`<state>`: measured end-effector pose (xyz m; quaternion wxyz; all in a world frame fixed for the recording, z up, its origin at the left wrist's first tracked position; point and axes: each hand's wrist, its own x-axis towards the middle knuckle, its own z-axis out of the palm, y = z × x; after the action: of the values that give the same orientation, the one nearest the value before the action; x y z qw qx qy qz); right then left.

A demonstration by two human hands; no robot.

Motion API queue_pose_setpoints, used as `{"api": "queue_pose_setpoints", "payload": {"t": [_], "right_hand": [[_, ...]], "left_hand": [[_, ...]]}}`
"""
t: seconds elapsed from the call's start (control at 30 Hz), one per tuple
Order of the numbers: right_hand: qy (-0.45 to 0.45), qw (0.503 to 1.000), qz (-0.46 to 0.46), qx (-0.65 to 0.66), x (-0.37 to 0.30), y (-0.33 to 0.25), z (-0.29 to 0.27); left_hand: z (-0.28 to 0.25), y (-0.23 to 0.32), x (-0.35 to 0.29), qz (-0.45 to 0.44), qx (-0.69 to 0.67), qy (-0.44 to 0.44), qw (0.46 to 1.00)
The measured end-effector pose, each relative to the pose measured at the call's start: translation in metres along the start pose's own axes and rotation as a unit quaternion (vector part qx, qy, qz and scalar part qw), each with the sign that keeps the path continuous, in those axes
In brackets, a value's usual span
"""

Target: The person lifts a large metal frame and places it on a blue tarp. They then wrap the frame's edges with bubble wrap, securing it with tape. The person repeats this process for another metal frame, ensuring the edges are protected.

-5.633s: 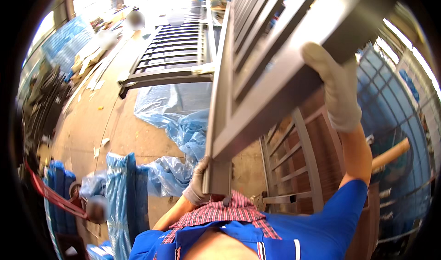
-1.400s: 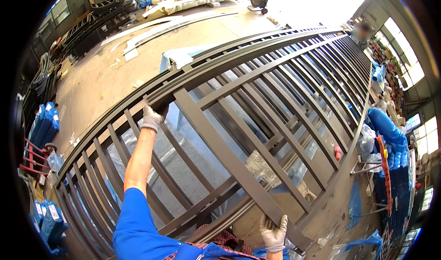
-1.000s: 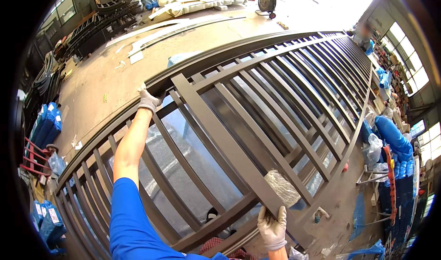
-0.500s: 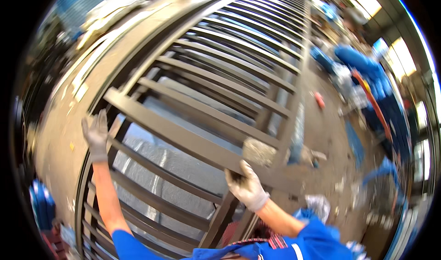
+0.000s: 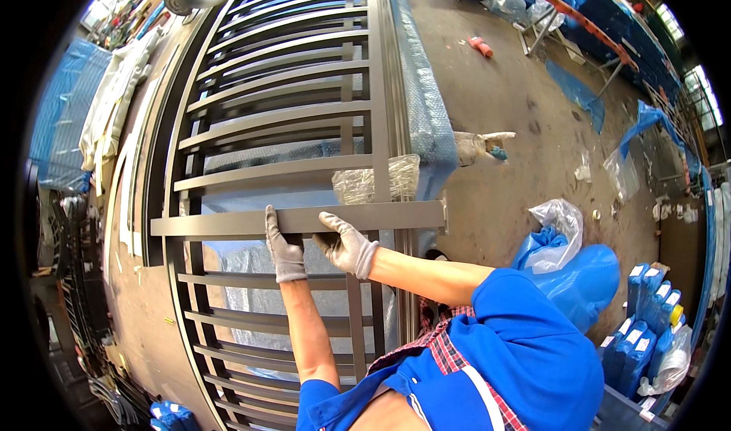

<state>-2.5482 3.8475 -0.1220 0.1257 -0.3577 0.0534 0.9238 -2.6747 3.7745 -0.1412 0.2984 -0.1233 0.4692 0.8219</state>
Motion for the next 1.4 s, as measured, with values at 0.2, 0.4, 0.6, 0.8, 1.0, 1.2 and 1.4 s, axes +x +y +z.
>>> {"api": "queue_pose_setpoints", "payload": {"t": [0.2,0.4,0.6,0.8,1.0,1.2,1.4], "right_hand": [[-0.093,0.980,0.110,-0.138,-0.086,-0.043,0.018],[-0.046,0.768,-0.456,-0.447,-0.143,-0.163,-0.029],[0.102,0.920,-0.211,-0.314,-0.057,-0.173,-0.141],[-0.004,0.666,-0.469,-0.579,-0.048,-0.149,-0.179],[-0.010,0.929,-0.257,-0.264,-0.045,-0.126,-0.127],[0.007,0.916,-0.296,-0.271,-0.041,-0.125,-0.123],[0.000,0.891,-0.254,-0.377,-0.056,-0.128,-0.109]], "left_hand": [[-0.013,-0.014,0.024,-0.036,0.031,-0.001,0.999],[-0.020,-0.019,0.028,-0.015,0.046,0.043,0.998],[-0.017,-0.019,0.044,-0.039,0.045,0.040,0.997],[-0.024,0.000,0.044,-0.061,0.034,0.026,0.997],[-0.043,-0.004,0.059,0.004,0.015,0.081,0.997],[-0.053,-0.005,0.072,0.017,0.071,0.068,0.995],[-0.036,-0.006,0.034,0.034,0.155,0.093,0.983]]}}
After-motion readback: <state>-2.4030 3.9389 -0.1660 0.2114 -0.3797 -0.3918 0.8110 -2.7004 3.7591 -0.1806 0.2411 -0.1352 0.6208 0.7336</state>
